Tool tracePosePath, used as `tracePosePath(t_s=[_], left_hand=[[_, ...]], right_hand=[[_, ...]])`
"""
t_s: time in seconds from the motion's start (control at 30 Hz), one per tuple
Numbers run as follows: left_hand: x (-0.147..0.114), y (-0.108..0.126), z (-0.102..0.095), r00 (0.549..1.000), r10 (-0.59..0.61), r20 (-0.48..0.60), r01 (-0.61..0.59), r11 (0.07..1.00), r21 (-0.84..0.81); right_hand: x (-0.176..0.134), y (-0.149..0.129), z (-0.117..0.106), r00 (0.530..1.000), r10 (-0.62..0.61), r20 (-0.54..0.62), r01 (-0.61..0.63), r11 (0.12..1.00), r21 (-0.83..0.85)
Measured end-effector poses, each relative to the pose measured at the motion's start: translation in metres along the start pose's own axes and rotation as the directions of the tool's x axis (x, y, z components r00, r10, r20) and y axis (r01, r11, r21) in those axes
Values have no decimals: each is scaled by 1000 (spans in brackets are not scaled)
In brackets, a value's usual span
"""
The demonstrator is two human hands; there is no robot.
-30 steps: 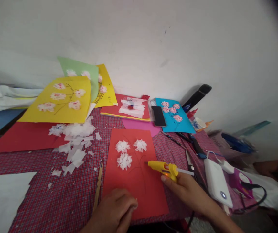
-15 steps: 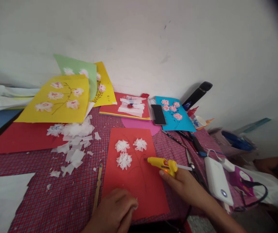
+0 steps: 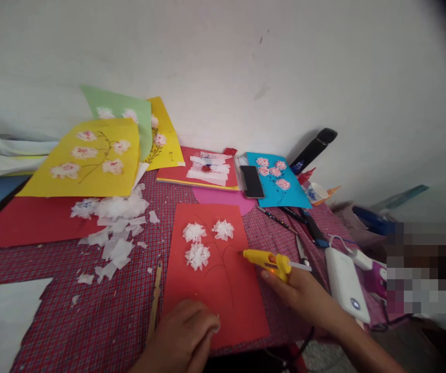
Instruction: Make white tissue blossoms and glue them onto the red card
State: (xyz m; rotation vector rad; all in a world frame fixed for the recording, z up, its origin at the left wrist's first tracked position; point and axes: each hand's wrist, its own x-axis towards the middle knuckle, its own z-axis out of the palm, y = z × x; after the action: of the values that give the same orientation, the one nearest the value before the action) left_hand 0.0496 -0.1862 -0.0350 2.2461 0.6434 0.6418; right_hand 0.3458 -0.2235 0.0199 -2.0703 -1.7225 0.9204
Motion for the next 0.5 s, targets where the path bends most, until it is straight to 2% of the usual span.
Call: tracePosePath(t_s=[0.23,0.5], left_hand=[[0,2,0,1000,20,-22,-20,1000,-7],[0,-1,1,1000,13,-9,-13,1000,6]], right_hand=[[-8,-10,-2,995,39,95,-46,996,80],[4,-13,11,997,12,78,-23,989,146]])
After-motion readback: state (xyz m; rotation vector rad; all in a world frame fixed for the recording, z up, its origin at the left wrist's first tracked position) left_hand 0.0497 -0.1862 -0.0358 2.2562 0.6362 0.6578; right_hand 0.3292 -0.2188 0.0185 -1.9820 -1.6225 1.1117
